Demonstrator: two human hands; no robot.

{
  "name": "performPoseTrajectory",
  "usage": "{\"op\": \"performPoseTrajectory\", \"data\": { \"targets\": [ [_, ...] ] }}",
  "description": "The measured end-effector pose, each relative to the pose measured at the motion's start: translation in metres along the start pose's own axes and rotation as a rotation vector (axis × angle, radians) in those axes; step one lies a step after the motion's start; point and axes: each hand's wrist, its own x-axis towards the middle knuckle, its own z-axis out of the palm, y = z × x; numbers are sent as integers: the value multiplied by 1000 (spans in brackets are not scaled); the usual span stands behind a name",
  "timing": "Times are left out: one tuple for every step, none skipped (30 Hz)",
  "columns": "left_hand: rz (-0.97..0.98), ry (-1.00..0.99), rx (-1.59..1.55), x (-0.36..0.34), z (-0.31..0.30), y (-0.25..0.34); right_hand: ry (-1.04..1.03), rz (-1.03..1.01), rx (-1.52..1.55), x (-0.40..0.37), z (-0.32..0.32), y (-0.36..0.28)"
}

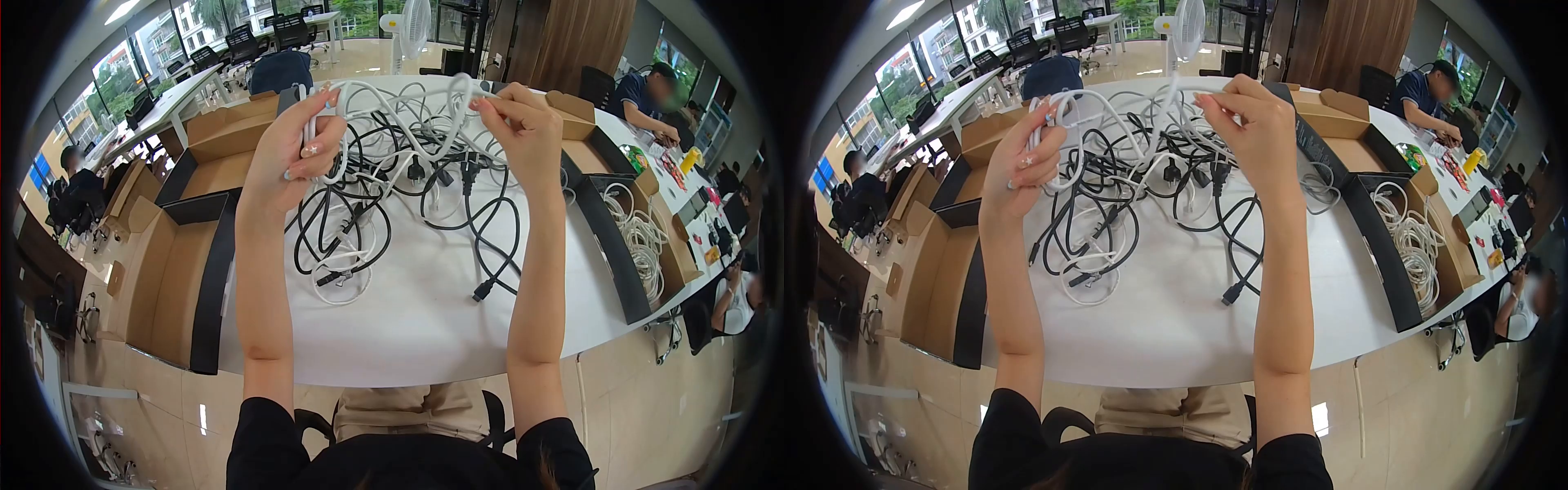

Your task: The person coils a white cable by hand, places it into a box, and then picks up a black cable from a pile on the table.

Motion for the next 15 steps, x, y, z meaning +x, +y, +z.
{"op": "performPoseTrajectory", "data": {
  "targets": [
    [15,41,38,0,1,0,-14,-2,-23,0,-3,4],
    [30,83,76,-1,2,1,-29,-5,-44,-1,-6,9],
    [45,125,114,-1,3,2,-43,-8,-67,-1,-8,13],
    [32,98,103,-2,4,4,-51,-21,-147,-1,-10,14],
    [18,72,91,-3,4,7,-60,-35,-227,-2,-12,14],
    [3,45,79,-4,4,8,-69,-49,-308,-3,-13,13],
    [-6,2,36,-5,5,7,-66,-12,-347,-3,-12,11],
    [-15,-43,-6,-5,6,7,-61,24,-387,-3,-10,8],
    [-25,-88,-49,-5,8,6,-56,62,-426,-3,-7,6],
    [-41,-125,-57,-5,10,5,-8,47,-453,-4,-4,7],
    [-57,-161,-65,-5,12,4,41,33,-480,-6,1,10],
    [-72,-197,-72,-5,13,4,91,18,-505,-8,5,12],
    [-70,-219,-138,-6,12,4,50,76,-527,-10,8,14],
    [-69,-241,-205,-6,12,4,10,134,-550,-13,11,16],
    [-67,-264,-272,-5,11,4,-30,192,-572,-15,12,16]
  ]
}}
